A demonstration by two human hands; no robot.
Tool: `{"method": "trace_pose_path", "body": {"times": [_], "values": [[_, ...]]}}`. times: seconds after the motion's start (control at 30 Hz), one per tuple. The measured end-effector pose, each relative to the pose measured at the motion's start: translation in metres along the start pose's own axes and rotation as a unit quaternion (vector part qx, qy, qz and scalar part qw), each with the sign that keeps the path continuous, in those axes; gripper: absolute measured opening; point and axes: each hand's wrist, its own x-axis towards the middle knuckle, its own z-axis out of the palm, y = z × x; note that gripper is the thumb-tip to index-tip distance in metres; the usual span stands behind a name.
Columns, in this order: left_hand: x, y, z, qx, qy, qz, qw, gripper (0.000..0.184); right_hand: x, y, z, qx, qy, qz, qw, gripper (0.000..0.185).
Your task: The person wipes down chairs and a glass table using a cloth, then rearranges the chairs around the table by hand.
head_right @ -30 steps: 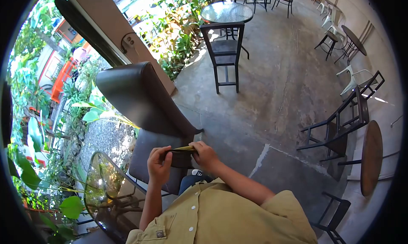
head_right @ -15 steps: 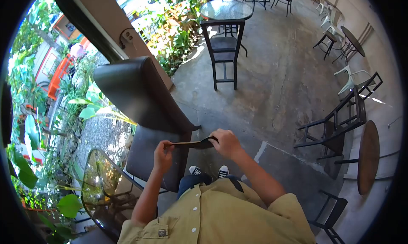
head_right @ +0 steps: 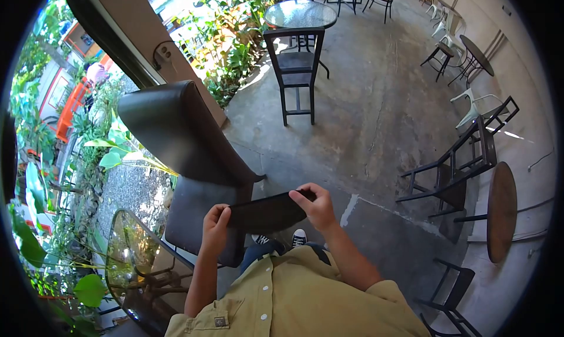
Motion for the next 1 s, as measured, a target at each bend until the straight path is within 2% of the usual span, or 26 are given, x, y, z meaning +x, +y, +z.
{"method": "trace_pose_path", "body": {"times": [0.07, 0.1, 0.23, 0.27, 0.3, 0.33, 0.4, 0.47, 0.57, 0.6, 0.67, 0.73, 0.77, 0.9, 0.93, 1.0], "values": [[-0.011, 0.008, -0.001, -0.046, -0.033, 0.046, 0.997, 0.022, -0.005, -0.005, -0.003, 0.132, -0.004, -0.032, 0.991, 0.015], [-0.01, 0.007, 0.0, -0.046, -0.034, 0.047, 0.997, 0.022, -0.004, -0.004, -0.001, 0.132, -0.003, -0.033, 0.991, 0.015], [0.008, 0.006, 0.024, 0.092, -0.009, 0.037, 0.995, 0.025, 0.016, 0.006, 0.027, -0.082, 0.006, 0.002, 0.997, 0.015], [0.01, 0.012, 0.03, 0.092, -0.008, 0.04, 0.995, 0.025, 0.013, -0.001, 0.036, -0.12, -0.034, -0.018, 0.992, 0.015], [0.009, 0.019, 0.036, 0.133, -0.042, 0.082, 0.987, 0.025, 0.007, -0.009, 0.043, -0.157, -0.072, -0.037, 0.984, 0.015], [0.006, 0.026, 0.043, 0.172, -0.077, 0.122, 0.975, 0.024, 0.005, -0.012, 0.052, -0.156, -0.07, -0.035, 0.985, 0.015], [0.001, 0.038, 0.054, 0.244, -0.147, 0.199, 0.938, 0.023, 0.0, -0.017, 0.061, -0.178, -0.217, -0.111, 0.953, 0.019], [0.006, 0.047, 0.054, 0.29, -0.147, 0.22, 0.92, 0.023, 0.0, -0.026, 0.057, -0.155, -0.198, -0.119, 0.96, 0.021], [0.013, 0.064, 0.043, 0.435, -0.145, 0.269, 0.847, 0.023, -0.001, -0.034, 0.052, -0.072, -0.142, -0.135, 0.978, 0.027], [0.013, 0.071, 0.044, 0.435, -0.145, 0.267, 0.847, 0.023, 0.001, -0.029, 0.048, -0.072, -0.142, -0.134, 0.978, 0.027], [0.009, 0.093, 0.048, 0.383, -0.175, 0.227, 0.878, 0.02, 0.017, -0.002, 0.036, -0.202, -0.17, -0.246, 0.933, 0.026], [0.006, 0.112, 0.052, 0.332, -0.209, 0.188, 0.9, 0.018, 0.03, 0.02, 0.029, -0.324, -0.186, -0.351, 0.858, 0.025], [0.004, 0.117, 0.051, 0.334, -0.212, 0.189, 0.899, 0.018, 0.032, 0.024, 0.028, -0.323, -0.182, -0.351, 0.86, 0.025], [-0.001, 0.133, 0.037, 0.311, -0.171, 0.147, 0.923, 0.017, 0.03, 0.042, 0.035, -0.253, -0.264, -0.182, 0.913, 0.017], [-0.001, 0.132, 0.032, 0.315, -0.171, 0.145, 0.922, 0.017, 0.032, 0.047, 0.037, -0.249, -0.263, -0.182, 0.914, 0.017], [-0.001, 0.124, 0.022, 0.285, -0.108, 0.162, 0.938, 0.015, 0.036, 0.059, 0.039, -0.214, -0.3, -0.087, 0.926, 0.014]]}}
